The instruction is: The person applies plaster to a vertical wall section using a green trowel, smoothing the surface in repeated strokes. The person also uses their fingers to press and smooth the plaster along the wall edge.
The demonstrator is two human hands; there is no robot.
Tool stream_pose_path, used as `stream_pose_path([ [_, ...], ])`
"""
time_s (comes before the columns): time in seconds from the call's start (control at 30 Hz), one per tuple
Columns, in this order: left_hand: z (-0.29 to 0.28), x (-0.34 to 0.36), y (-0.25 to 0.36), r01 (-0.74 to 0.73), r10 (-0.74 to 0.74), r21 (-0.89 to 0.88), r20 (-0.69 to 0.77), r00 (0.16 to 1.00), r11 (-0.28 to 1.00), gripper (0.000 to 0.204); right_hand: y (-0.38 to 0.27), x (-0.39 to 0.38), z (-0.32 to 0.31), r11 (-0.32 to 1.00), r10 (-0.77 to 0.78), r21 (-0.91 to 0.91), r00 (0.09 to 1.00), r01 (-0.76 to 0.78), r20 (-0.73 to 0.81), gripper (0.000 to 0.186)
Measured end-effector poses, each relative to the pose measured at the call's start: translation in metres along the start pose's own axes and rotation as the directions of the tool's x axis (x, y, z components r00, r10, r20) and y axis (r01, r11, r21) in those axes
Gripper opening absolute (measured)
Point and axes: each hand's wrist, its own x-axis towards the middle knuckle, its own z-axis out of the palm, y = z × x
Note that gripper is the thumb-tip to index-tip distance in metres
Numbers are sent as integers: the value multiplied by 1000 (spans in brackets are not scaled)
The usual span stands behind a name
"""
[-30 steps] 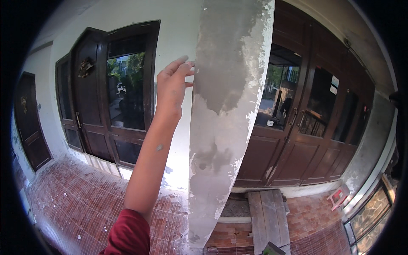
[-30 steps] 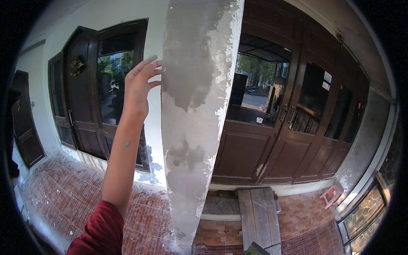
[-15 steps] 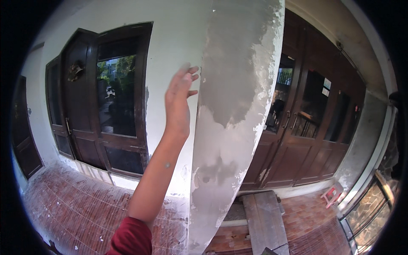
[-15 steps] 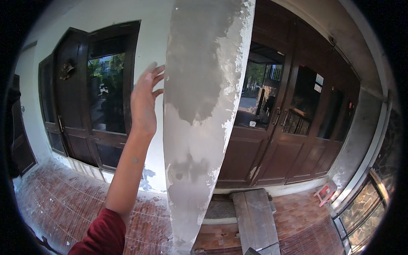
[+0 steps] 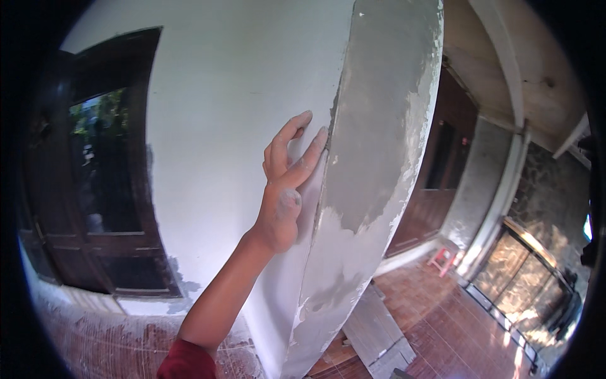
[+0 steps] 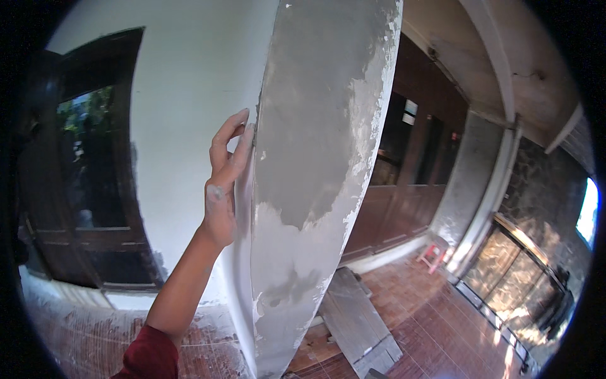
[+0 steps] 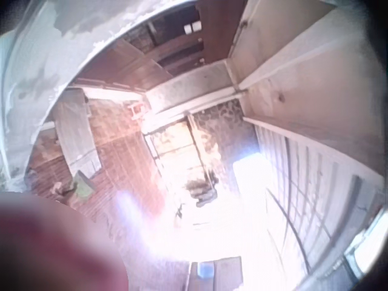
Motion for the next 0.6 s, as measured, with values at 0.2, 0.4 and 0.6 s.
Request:
stream_pose_path([
  [0.2,0,0,-6,-40,40,-33,11,999,999,87,31,-48,-28,993,-94,48,971,106,-218,60],
  [0.4,1,-5,-8,-91,91,-93,-5,996,992,88,56,-85,-55,984,-132,64,921,166,-367,59],
  [0.6,6,-4,-9,4,-180,-525,-285,942,851,46,66,-107,-74,981,-151,44,883,190,-445,57],
])
